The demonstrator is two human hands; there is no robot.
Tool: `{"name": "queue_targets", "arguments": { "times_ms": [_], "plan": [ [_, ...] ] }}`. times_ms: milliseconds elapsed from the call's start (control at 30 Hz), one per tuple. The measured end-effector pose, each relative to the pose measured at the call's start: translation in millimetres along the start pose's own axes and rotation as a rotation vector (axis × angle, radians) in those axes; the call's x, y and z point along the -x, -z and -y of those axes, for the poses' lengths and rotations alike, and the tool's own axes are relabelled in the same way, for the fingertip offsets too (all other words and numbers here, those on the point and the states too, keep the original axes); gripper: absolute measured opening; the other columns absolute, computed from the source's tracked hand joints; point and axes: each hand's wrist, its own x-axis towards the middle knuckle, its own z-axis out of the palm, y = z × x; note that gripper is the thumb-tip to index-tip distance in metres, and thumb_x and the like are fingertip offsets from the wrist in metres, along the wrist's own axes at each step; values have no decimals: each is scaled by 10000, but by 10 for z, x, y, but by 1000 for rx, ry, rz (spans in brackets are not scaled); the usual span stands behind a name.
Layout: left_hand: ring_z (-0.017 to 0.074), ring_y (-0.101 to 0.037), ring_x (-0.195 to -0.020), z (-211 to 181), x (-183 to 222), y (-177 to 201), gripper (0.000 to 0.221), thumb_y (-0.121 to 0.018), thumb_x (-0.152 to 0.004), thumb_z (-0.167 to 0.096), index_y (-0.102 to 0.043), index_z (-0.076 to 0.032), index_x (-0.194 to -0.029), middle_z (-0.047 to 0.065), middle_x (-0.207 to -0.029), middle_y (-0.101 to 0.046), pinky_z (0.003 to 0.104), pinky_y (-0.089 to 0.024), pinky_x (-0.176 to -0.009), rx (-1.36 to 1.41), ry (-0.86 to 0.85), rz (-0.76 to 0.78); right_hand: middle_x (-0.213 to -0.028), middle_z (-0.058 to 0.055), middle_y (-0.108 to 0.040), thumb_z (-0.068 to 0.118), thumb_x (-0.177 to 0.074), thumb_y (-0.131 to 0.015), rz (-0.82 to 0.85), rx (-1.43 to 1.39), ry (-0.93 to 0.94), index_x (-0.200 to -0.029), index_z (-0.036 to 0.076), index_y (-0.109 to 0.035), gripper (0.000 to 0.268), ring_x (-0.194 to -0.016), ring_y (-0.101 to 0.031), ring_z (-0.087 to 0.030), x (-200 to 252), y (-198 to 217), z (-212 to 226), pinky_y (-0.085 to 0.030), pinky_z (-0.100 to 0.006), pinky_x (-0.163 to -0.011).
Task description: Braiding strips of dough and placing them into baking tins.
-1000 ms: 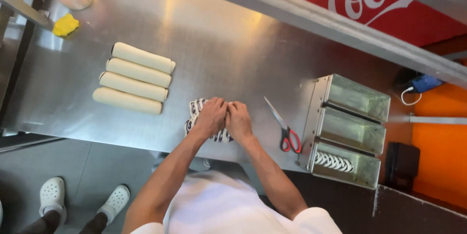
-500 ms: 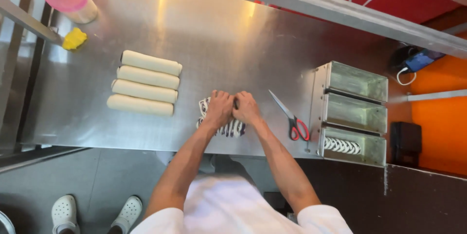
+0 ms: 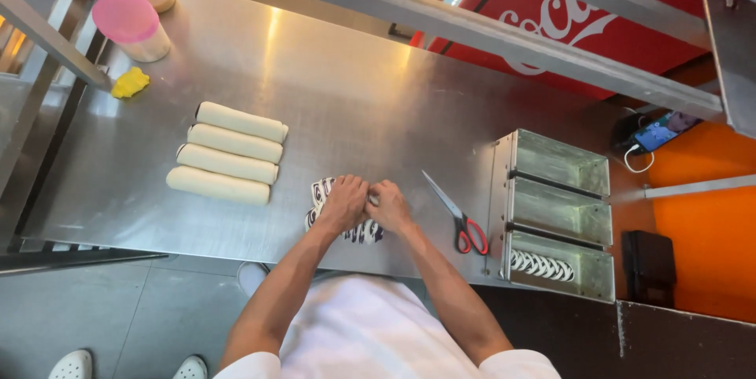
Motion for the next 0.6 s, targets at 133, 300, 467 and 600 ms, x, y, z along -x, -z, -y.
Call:
{"name": "queue_targets", "arguments": {
  "times_ms": [133,300,467,600],
  "plan": [
    [202,-543,-851,-27,35,234,290,-585,-678,-323,-563,-98,-860,58,-788,-551,350,-342,-856,-16,5,18,-880,-98,-547,217,-731,-617,44,-31,-12,-933,51,-574,265,-913,-535,-256,18,86,98,-448,-343,-771],
    [254,-460,-1050,185,287,564,525,-639,-689,-345,-476,-33,-1079,143,-1050,-485,340,-367,-902,263,238,-65,-1046,-185,-503,183,-793,-553,-166,-13,89,-1102,-23,-482,378,-1012,-491,-326,55,96,476,-422,-394,-829],
    [225,-516,-927,431,386,203,448,-680,-638,-281,-519,-39,-979,107,-926,-522,302,-425,-800,24,201,-109,-993,-152,-527,163,-783,-546,-108,220,162,-1061,-8,-518,328,-956,-521,-287,-156,-300,596,-440,-359,-781],
    [225,-518,-803,452,347,13,345,-625,-616,-211,-515,-39,-895,98,-838,-499,303,-428,-689,-57,171,-178,-970,-162,-523,136,-778,-532,-109,250,178,-1050,-24,-520,316,-928,-524,-288,-217,-399,581,-440,-358,-762]
  ]
}}
